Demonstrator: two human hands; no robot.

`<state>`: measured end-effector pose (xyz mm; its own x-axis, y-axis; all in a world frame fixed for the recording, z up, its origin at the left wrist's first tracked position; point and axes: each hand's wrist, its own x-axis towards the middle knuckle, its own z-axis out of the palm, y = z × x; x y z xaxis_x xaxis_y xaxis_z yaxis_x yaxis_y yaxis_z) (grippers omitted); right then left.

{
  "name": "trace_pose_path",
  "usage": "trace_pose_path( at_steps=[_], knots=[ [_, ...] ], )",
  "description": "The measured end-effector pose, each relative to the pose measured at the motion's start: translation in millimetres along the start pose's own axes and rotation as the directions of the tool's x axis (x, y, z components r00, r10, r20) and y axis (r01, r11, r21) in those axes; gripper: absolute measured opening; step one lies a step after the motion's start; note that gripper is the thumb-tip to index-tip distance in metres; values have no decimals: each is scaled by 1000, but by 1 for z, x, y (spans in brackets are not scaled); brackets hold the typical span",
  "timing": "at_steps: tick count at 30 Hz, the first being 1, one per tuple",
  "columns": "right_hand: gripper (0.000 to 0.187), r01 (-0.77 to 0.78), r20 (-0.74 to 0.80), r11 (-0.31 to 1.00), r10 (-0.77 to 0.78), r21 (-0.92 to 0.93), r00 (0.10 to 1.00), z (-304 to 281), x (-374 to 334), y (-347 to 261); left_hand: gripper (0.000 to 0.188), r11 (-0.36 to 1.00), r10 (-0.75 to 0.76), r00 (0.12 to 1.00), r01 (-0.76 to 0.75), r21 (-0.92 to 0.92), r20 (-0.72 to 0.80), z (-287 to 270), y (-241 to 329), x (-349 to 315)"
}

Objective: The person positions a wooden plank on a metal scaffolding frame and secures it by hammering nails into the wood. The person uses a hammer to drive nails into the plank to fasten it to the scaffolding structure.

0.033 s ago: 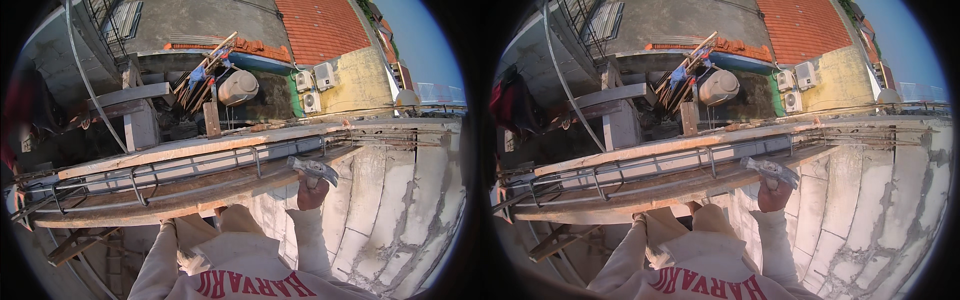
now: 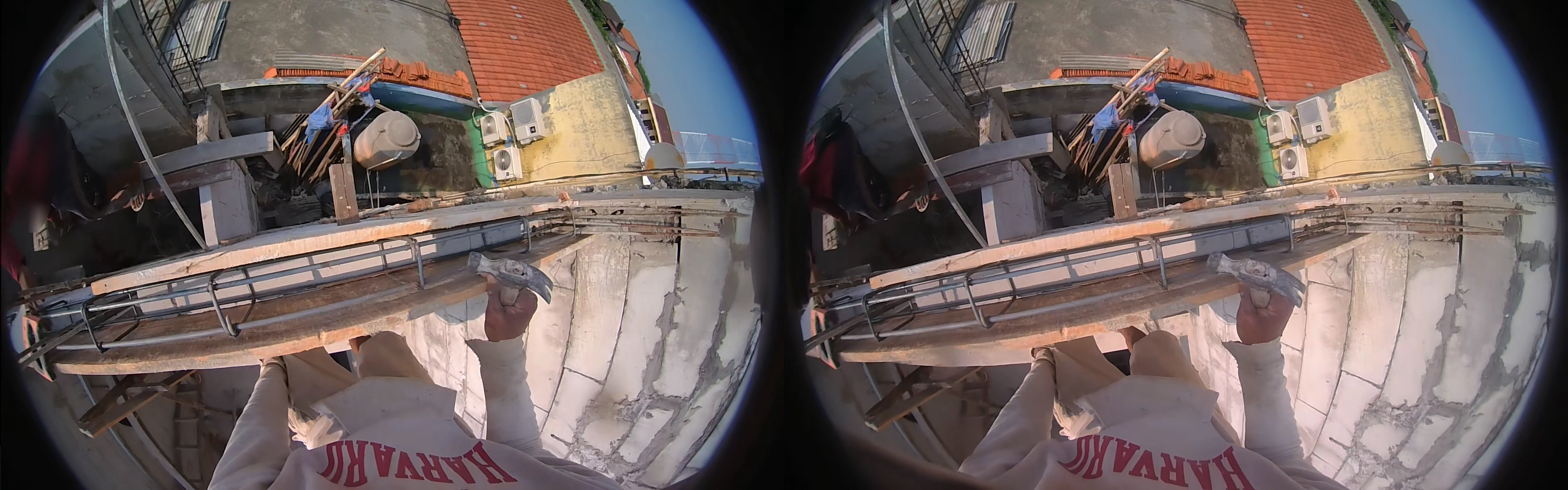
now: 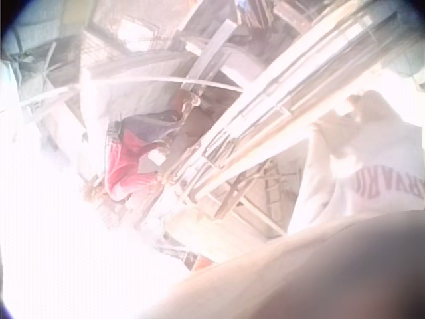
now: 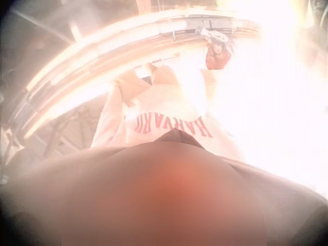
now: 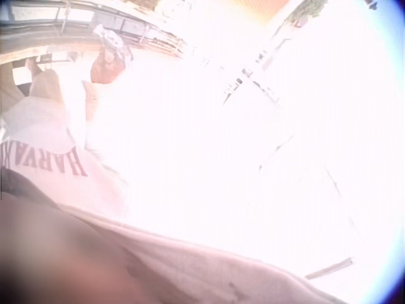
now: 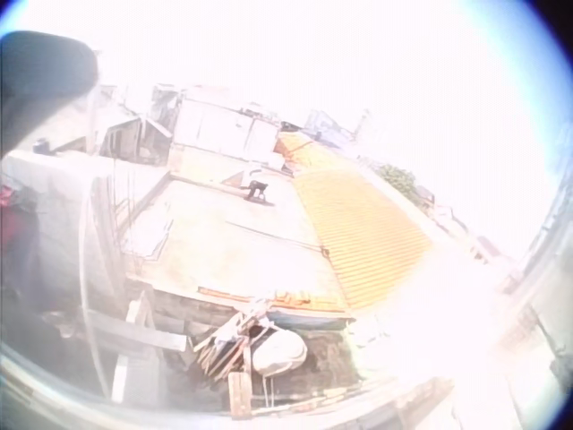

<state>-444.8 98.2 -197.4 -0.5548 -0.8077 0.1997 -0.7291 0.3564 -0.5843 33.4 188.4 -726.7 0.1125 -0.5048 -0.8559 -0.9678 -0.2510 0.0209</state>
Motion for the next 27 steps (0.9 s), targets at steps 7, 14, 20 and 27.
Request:
trace_pose_path(
  at_steps=[7,14,20,27],
  knots=[
    [18,63,-146,996,-71,-62,987,8,8,-5,52,1000,-25,1000,25,-12,1,-3,-2,-2],
    [10,55,-97,997,-61,-59,993,8,8,-5,51,999,-31,1000,31,-12,0,-10,-1,3],
    [12,135,-35,989,-138,-60,990,6,14,-10,51,999,-30,1000,30,-19,-5,-13,-3,4],
    [17,131,-16,990,-131,48,991,8,19,-18,50,1000,-14,1000,14,1,-7,-15,-1,3]
  ],
)
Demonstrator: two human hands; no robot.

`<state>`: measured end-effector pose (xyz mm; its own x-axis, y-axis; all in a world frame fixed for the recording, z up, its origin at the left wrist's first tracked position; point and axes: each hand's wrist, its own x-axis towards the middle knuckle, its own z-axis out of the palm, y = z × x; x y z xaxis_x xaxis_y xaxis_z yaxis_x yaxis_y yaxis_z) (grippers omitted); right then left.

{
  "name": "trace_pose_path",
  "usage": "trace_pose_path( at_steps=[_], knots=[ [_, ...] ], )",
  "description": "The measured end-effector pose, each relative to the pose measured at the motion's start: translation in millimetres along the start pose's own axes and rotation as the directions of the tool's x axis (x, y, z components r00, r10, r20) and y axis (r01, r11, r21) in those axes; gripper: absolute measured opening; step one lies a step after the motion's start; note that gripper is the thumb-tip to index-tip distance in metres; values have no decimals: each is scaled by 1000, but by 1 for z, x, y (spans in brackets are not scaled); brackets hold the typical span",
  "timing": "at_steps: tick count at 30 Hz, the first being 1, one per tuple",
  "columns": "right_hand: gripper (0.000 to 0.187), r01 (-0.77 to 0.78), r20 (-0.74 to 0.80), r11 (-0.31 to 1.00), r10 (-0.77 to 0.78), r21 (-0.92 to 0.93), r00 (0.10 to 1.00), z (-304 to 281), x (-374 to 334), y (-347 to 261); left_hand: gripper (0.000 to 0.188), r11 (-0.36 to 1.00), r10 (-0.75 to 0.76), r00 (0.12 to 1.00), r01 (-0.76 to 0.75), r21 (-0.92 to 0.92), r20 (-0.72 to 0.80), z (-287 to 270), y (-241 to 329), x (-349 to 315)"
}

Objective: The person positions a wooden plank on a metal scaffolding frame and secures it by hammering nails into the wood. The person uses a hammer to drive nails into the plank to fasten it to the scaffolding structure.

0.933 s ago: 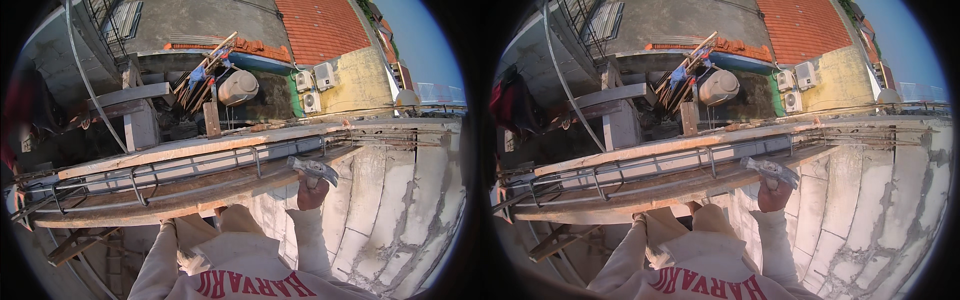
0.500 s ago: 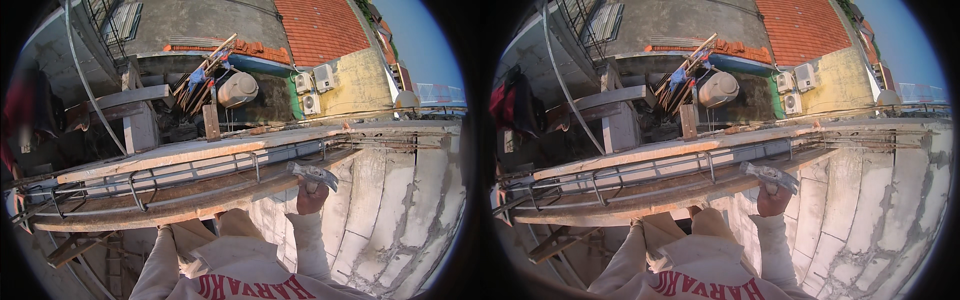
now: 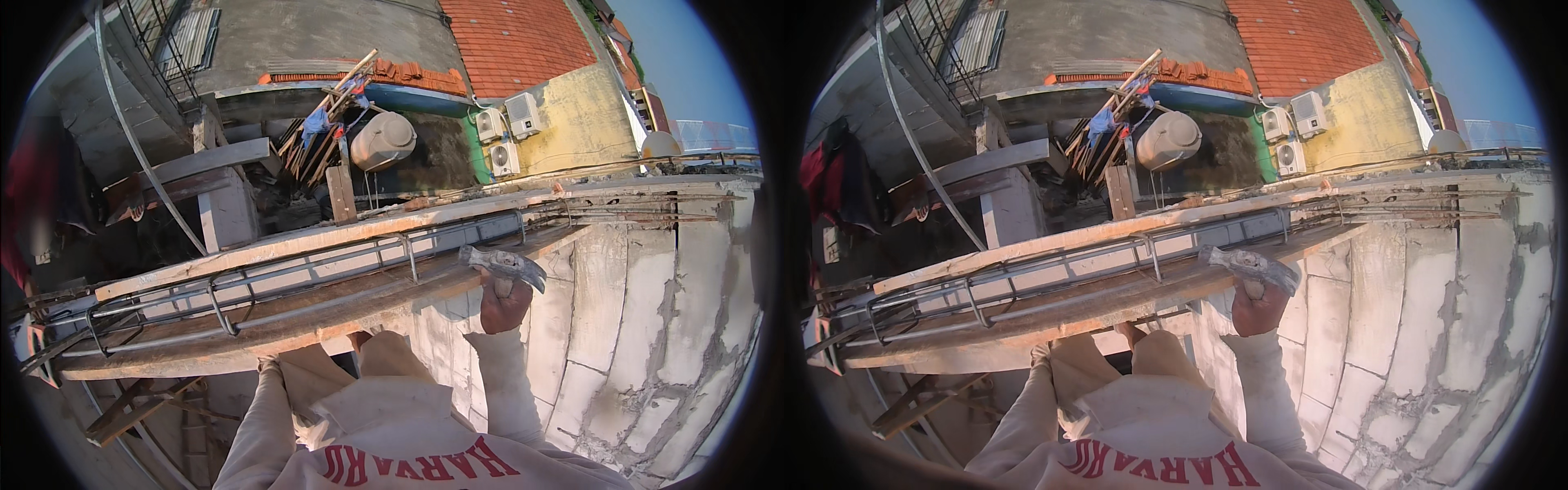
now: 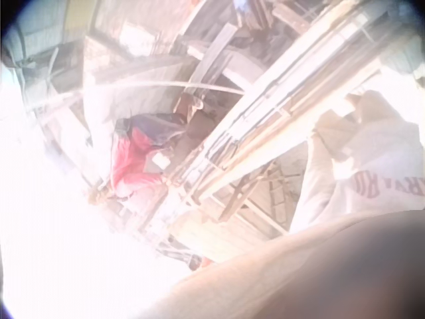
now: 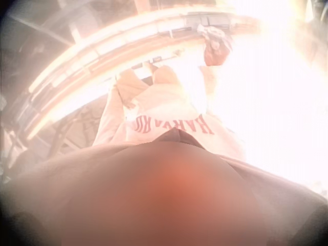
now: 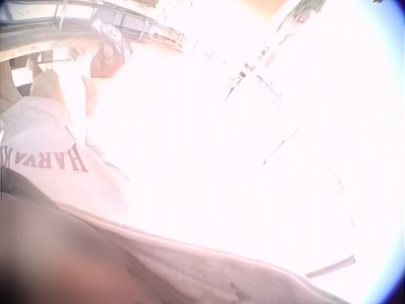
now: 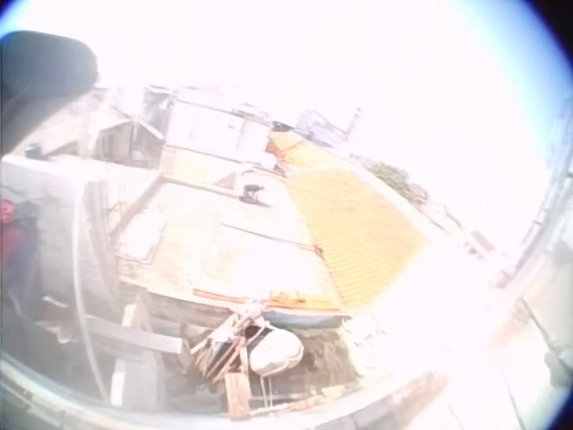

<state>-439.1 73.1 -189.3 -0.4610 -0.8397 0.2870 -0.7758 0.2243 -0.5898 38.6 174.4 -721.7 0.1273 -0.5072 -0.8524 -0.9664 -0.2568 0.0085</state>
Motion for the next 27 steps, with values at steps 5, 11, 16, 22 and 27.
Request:
trace_pose_path(
  at_steps=[5,11,16,22,27],
  knots=[
    [16,18,-14,1000,-18,-26,1000,-1,1,-7,49,1000,-2,1000,2,9,2,0,0,0],
    [21,-43,-32,999,43,-24,999,0,-3,-4,48,1000,-7,1000,7,22,14,-4,0,2],
    [24,-107,-53,993,110,58,992,0,-7,-7,48,999,-9,1000,9,33,19,-12,3,4],
    [21,-119,-44,992,120,29,992,0,-9,-6,47,999,-16,1000,15,42,17,-18,7,6],
    [19,-107,-35,994,108,20,994,1,-6,-9,46,999,-21,1000,21,47,16,-21,4,2]
  ],
)
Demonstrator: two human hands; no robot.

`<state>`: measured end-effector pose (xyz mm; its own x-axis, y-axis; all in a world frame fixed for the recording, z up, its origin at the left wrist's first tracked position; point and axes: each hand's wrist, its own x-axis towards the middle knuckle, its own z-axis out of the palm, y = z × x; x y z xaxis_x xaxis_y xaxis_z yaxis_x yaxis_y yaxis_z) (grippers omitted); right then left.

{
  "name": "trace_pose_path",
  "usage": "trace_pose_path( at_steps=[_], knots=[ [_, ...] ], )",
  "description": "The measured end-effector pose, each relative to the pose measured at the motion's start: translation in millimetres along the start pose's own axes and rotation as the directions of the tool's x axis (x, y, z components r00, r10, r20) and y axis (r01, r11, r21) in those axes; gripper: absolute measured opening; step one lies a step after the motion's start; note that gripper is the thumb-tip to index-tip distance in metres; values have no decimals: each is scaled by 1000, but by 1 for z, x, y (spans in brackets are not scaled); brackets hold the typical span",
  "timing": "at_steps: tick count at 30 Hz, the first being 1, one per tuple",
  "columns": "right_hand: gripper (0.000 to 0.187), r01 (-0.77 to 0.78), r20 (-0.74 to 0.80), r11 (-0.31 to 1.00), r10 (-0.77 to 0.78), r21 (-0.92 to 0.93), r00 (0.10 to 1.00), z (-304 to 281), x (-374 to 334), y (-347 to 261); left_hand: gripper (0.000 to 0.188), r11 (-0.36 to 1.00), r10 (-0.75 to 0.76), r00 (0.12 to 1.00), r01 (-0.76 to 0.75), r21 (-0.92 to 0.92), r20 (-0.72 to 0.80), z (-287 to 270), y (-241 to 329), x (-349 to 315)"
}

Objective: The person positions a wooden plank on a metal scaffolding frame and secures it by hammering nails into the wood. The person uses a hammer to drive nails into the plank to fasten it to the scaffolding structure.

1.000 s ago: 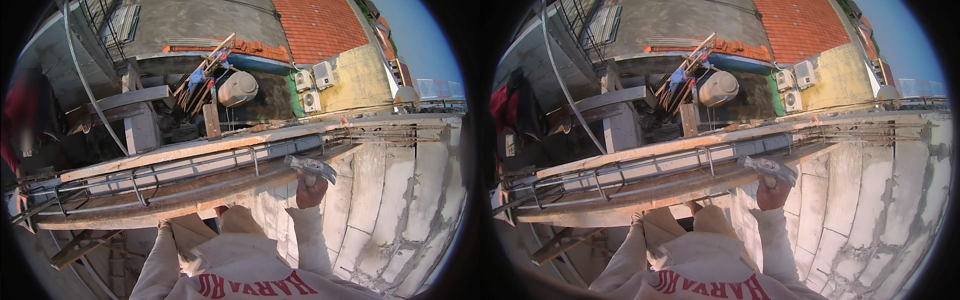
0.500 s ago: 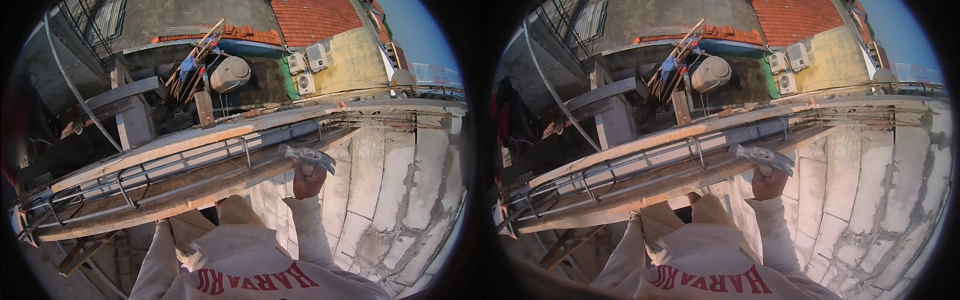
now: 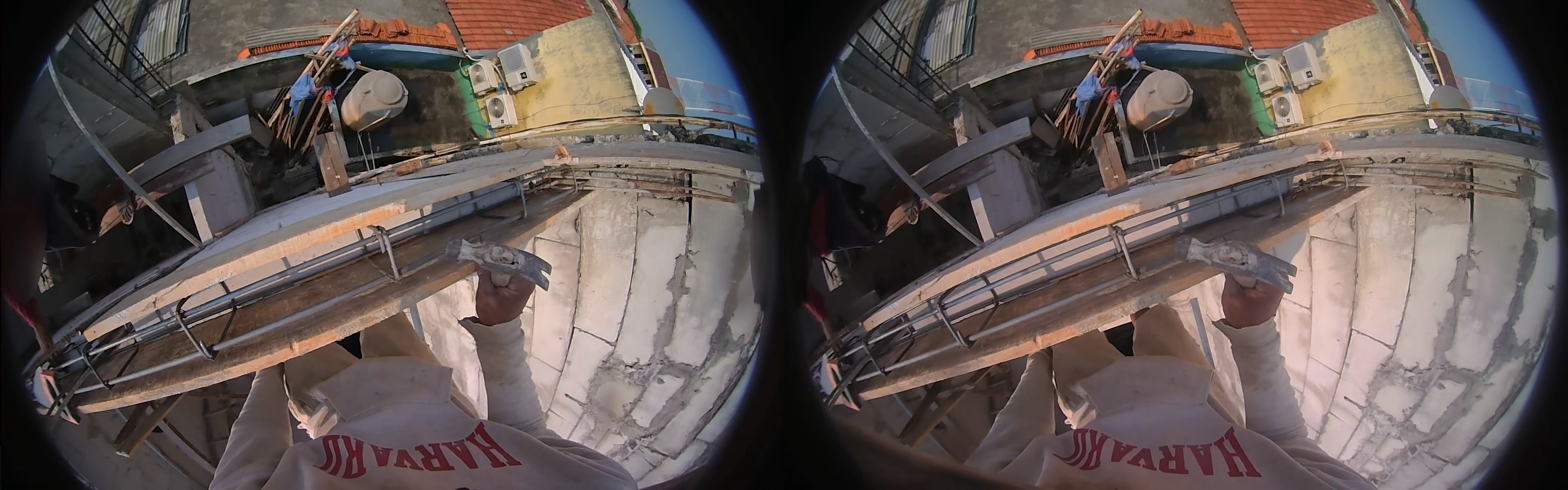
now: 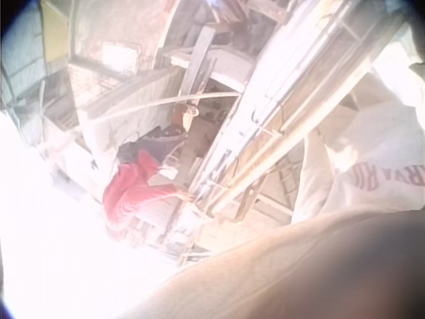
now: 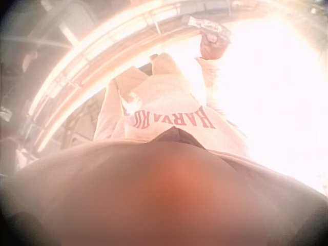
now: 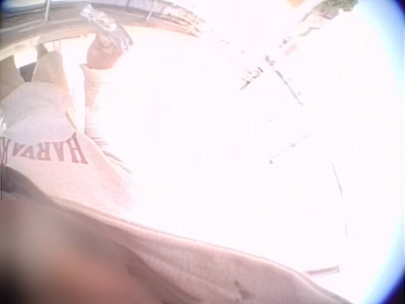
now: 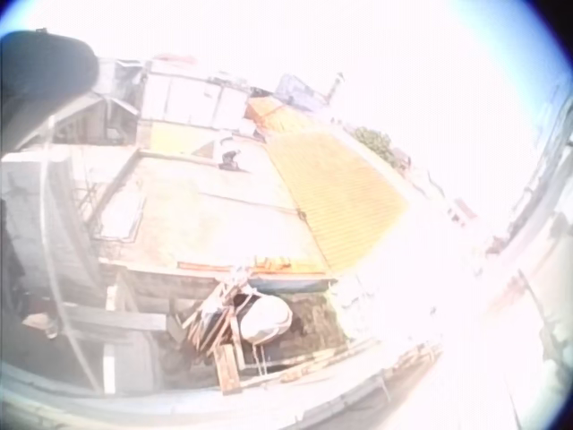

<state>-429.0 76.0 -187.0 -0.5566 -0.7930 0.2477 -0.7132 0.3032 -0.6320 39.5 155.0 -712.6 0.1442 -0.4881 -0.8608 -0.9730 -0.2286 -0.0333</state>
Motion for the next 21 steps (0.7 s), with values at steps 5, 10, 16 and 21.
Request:
trace_pose_path(
  at_steps=[5,10,16,21],
  knots=[
    [20,-28,-9,998,28,59,1000,-1,-5,4,46,1000,-12,1000,12,19,5,-5,-15,-11],
    [22,-37,-29,995,40,92,999,6,-2,0,45,998,-60,998,60,-26,4,9,-30,-25],
    [17,23,-3,985,-23,168,1000,8,-4,10,45,995,-88,996,88,-36,11,11,-45,-46],
    [14,45,-20,988,-43,148,999,10,-5,17,44,993,-109,994,110,-49,11,10,-53,-62]
  ],
)
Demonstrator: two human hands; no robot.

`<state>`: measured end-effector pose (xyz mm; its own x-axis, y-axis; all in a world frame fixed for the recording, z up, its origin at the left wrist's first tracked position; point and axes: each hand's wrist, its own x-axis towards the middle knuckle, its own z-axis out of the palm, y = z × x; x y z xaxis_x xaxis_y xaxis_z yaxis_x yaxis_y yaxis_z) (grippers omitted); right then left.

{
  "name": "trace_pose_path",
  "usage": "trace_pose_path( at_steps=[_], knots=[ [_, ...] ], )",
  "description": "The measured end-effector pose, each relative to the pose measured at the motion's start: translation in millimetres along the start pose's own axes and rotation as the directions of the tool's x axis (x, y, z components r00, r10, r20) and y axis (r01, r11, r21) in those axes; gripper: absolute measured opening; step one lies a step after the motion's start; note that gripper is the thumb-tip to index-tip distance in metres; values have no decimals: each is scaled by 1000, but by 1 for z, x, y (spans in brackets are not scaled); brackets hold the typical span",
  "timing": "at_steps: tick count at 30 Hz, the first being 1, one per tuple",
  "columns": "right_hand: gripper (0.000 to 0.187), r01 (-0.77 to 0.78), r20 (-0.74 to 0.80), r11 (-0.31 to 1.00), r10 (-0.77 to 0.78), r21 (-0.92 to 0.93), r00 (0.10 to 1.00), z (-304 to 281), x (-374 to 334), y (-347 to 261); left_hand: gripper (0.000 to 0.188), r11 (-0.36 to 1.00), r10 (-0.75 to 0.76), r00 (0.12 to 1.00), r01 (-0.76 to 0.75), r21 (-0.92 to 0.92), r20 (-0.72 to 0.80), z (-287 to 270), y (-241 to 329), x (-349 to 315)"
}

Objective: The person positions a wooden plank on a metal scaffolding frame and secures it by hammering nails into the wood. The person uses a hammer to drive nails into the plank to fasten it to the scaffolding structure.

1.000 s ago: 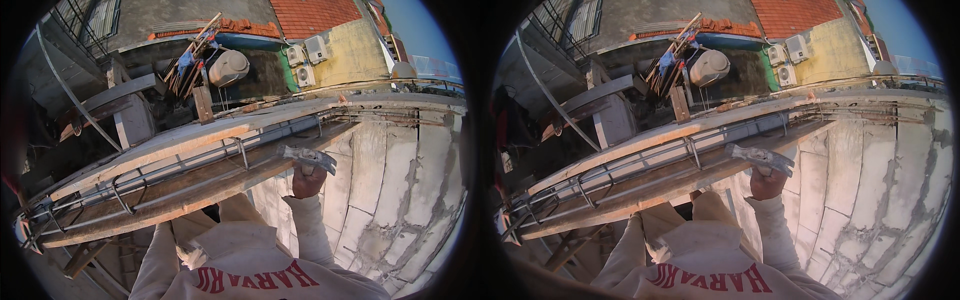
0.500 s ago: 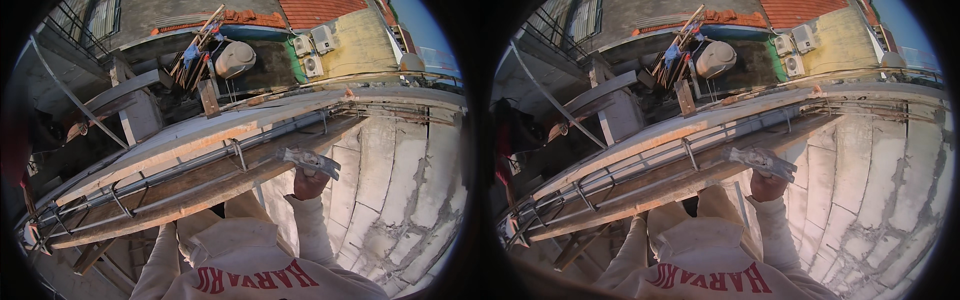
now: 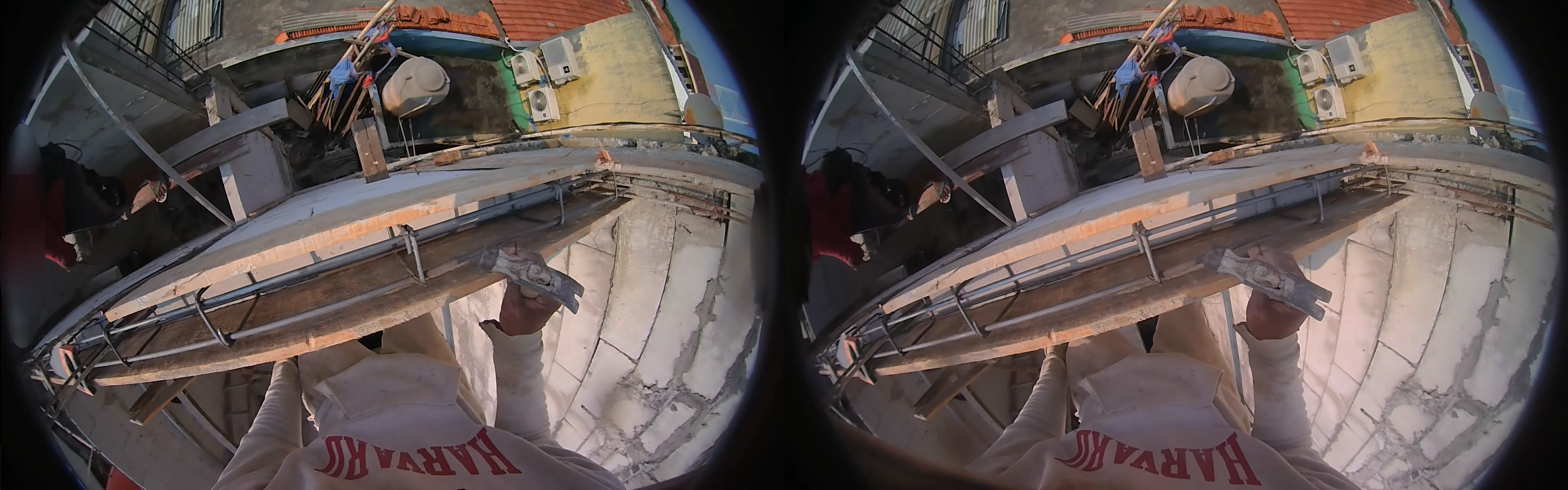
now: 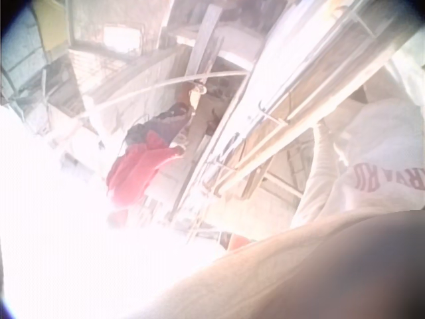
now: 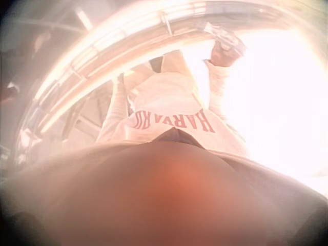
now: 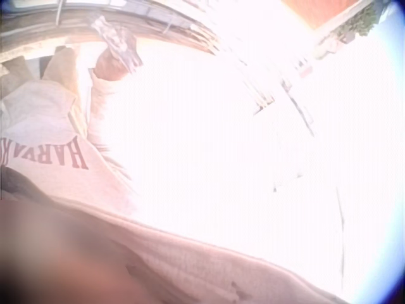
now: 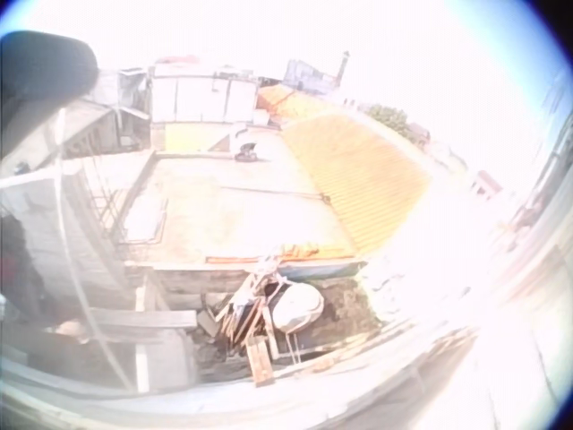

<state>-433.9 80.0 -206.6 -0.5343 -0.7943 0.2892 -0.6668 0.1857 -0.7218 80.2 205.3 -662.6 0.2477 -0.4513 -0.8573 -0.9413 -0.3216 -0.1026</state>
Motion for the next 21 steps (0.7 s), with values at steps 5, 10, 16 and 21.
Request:
trace_pose_path(
  at_steps=[5,10,16,21],
  knots=[
    [15,-37,-6,999,37,26,999,1,-3,2,44,1000,-18,1000,18,-9,-1,0,-9,-8],
    [14,25,4,999,-25,-41,1000,2,3,3,43,999,-38,999,38,-19,-6,-1,-14,-15],
    [11,-39,-5,997,39,-61,999,4,7,-5,43,998,-64,998,64,-29,-9,-2,-19,-23],
    [16,72,50,991,-67,-113,997,-1,4,4,43,995,-85,996,84,-48,-13,1,-19,-28]
  ],
)
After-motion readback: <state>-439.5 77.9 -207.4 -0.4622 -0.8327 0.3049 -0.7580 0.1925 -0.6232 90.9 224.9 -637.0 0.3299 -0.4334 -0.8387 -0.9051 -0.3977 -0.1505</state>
